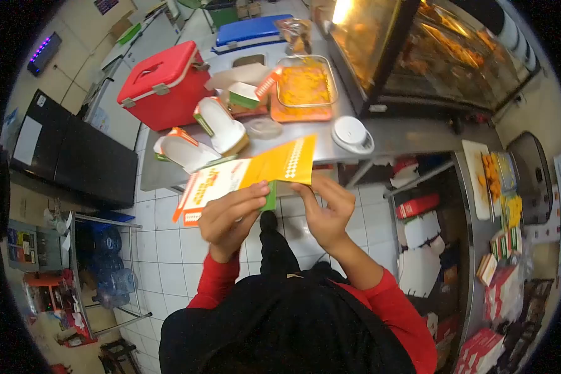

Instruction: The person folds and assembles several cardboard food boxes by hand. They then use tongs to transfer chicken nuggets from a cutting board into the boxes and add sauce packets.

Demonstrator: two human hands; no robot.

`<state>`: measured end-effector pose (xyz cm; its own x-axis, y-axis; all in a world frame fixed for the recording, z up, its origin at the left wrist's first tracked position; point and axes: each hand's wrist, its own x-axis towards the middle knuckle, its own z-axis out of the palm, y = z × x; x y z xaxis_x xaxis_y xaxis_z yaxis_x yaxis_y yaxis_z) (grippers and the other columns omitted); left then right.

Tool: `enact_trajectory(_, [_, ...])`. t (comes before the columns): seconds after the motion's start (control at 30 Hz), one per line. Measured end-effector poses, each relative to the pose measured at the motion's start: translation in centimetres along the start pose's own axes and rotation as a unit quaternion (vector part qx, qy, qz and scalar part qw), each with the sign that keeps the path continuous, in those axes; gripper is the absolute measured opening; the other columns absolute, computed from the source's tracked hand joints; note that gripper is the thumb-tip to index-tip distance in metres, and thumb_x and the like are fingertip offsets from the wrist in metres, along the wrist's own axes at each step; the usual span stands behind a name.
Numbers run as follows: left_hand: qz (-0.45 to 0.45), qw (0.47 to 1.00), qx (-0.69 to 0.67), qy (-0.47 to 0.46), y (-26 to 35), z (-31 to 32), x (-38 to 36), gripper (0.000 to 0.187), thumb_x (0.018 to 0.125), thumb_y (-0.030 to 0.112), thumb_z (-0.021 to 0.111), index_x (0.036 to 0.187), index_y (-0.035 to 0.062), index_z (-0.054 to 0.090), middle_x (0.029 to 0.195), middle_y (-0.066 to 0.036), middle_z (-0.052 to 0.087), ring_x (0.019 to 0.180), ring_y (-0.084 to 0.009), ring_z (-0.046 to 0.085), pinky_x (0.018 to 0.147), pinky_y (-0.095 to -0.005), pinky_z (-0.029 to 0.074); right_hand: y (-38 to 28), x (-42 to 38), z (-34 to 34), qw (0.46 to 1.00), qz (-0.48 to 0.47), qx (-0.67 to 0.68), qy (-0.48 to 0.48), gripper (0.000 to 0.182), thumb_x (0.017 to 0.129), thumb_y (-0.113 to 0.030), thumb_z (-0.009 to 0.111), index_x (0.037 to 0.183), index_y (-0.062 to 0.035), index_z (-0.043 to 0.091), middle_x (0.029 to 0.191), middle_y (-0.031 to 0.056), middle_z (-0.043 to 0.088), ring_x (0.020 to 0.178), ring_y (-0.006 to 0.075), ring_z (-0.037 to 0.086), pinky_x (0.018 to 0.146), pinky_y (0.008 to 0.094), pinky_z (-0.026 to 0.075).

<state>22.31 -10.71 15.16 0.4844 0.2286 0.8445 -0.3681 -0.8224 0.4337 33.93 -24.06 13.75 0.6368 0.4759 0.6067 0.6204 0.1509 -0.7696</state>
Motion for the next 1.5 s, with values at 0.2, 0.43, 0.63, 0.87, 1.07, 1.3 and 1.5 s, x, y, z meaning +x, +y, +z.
enact_trajectory(0.2, [-0.248, 0.951, -0.148, 0.112, 6.8, 9.8, -6.1, 0.016, 0.075, -0.009, 0.065, 0.090, -0.0056, 0.064, 0.095, -0.014, 0.064, 0.083, -0.0178, 0.065, 0.073, -0.0254, 0.053, -0.7, -8.3, -4.5, 0.997, 0.017, -0.056, 0.047, 0.017, 0.076, 0.011, 0.057, 0.092, 0.0096, 0.061, 0.090, 0.0169, 0.057, 0.077, 0.0245, 0.060, 0.066, 0.0277, 0.048])
enact_trajectory(0.43, [-0.300, 0.936, -0.185, 0.012, 9.7, 11.0, -8.1, 0.009, 0.080, -0.004, 0.063, 0.089, -0.0059, 0.064, 0.099, -0.010, 0.061, 0.082, -0.0123, 0.063, 0.067, -0.0223, 0.052, -0.6, -11.5, -8.5, 0.984, 0.169, 0.050, 0.025, 0.012, 0.075, 0.004, 0.066, 0.087, 0.0073, 0.066, 0.089, 0.0111, 0.061, 0.079, 0.0171, 0.061, 0.068, 0.0250, 0.048])
enact_trajectory(0.63, [-0.205, 0.972, -0.108, -0.047, 10.2, 9.4, -8.2, 0.014, 0.077, -0.006, 0.063, 0.091, -0.0037, 0.065, 0.100, -0.011, 0.062, 0.085, -0.0179, 0.064, 0.073, -0.0271, 0.052, -1.3, -12.6, -8.0, 0.959, 0.213, 0.171, 0.076, 0.012, 0.069, 0.006, 0.072, 0.080, 0.0054, 0.068, 0.087, 0.0074, 0.063, 0.078, 0.0124, 0.060, 0.067, 0.0226, 0.048])
enact_trajectory(0.87, [-0.162, 0.970, -0.158, -0.092, 8.7, 6.8, -7.4, 0.013, 0.079, -0.006, 0.061, 0.091, -0.0046, 0.064, 0.104, -0.013, 0.062, 0.086, -0.0205, 0.065, 0.075, -0.0294, 0.053, -0.3, -11.9, -6.4, 0.933, 0.263, 0.239, 0.054, 0.015, 0.068, 0.007, 0.073, 0.081, 0.0048, 0.067, 0.081, 0.0074, 0.065, 0.075, 0.0125, 0.061, 0.069, 0.0247, 0.049])
enact_trajectory(1.07, [-0.346, 0.877, -0.329, -0.047, 4.5, 4.8, -6.9, 0.011, 0.083, -0.002, 0.061, 0.093, -0.0031, 0.064, 0.103, -0.013, 0.062, 0.090, -0.0151, 0.059, 0.076, -0.0249, 0.047, 0.0, -9.2, -2.6, 0.984, 0.091, 0.130, 0.076, 0.023, 0.068, 0.002, 0.076, 0.089, 0.0035, 0.066, 0.084, 0.0078, 0.065, 0.076, 0.0119, 0.061, 0.066, 0.0247, 0.048])
enact_trajectory(1.3, [-0.231, 0.932, -0.266, -0.079, 2.1, 5.1, -2.4, 0.008, 0.084, -0.002, 0.059, 0.090, -0.0047, 0.062, 0.107, -0.010, 0.049, 0.099, -0.0192, 0.059, 0.075, -0.0250, 0.052, 1.4, -7.2, 0.9, 0.979, 0.080, 0.058, 0.179, 0.020, 0.072, 0.009, 0.070, 0.090, 0.0056, 0.064, 0.090, 0.0085, 0.063, 0.076, 0.0131, 0.062, 0.067, 0.0232, 0.050])
enact_trajectory(1.5, [-0.191, 0.890, -0.400, -0.111, 0.7, 6.6, -1.1, 0.035, 0.082, 0.007, 0.066, 0.113, -0.0003, 0.050, 0.117, -0.013, 0.047, 0.110, -0.0222, 0.055, 0.086, -0.0286, 0.049, 0.5, -5.5, -1.8, 0.959, 0.131, 0.240, 0.073, 0.009, 0.082, 0.003, 0.061, 0.090, 0.0060, 0.063, 0.093, 0.0102, 0.062, 0.078, 0.0137, 0.060, 0.070, 0.0261, 0.049])
